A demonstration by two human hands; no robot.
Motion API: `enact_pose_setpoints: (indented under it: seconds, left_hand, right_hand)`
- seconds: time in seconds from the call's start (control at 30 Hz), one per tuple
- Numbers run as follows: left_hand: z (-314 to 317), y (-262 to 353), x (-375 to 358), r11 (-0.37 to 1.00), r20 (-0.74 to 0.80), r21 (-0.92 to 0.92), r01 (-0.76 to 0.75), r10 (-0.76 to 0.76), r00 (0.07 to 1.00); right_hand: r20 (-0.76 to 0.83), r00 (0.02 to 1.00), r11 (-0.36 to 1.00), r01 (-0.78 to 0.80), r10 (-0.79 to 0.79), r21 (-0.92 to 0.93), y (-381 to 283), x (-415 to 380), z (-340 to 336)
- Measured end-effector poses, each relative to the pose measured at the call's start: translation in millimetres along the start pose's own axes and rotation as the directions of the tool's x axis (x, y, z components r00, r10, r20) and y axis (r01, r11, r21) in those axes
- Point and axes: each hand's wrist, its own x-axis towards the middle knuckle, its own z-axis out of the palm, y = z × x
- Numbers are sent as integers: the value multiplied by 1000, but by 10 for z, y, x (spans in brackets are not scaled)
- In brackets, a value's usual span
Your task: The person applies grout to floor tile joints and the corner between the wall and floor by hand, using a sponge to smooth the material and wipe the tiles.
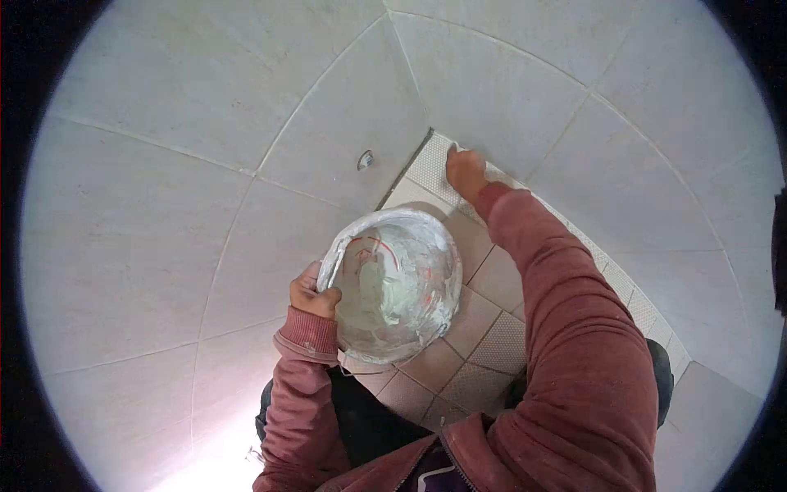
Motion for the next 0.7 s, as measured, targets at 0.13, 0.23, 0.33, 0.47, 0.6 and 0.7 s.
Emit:
enact_pose_setpoints:
  seconds: [0.13, 0.23, 0.33, 0.47, 0.6, 0.7]
  left_hand:
    - [-40, -56, 13, 1000, 24, 22, -6, 5, 1000]
    - [-47, -47, 24, 1000, 30, -28, -7, 8, 1000]
    - [-84, -128, 42, 1000, 49, -21, 1, 0, 999]
    - [-67, -57, 18, 998, 10, 65, 8, -9, 1000]
    - [-29, 30, 4, 999, 39, -14, 34, -33, 999]
    - [-59, -16, 20, 999, 53, -25, 22, -20, 998]
  right_hand:
    - [-58, 997, 997, 50, -47, 50, 40, -183, -113]
    - [110, 994, 999, 1, -5, 37, 161, 33, -65]
    - [132, 956, 909, 197, -261, 368, 211, 203, 177]
    - [41, 990, 903, 108, -137, 416, 78, -235, -309]
    - [-6, 996, 991, 88, -88, 103, 49, -208, -289]
    - [-104, 993, 995, 53, -62, -88, 133, -67, -149]
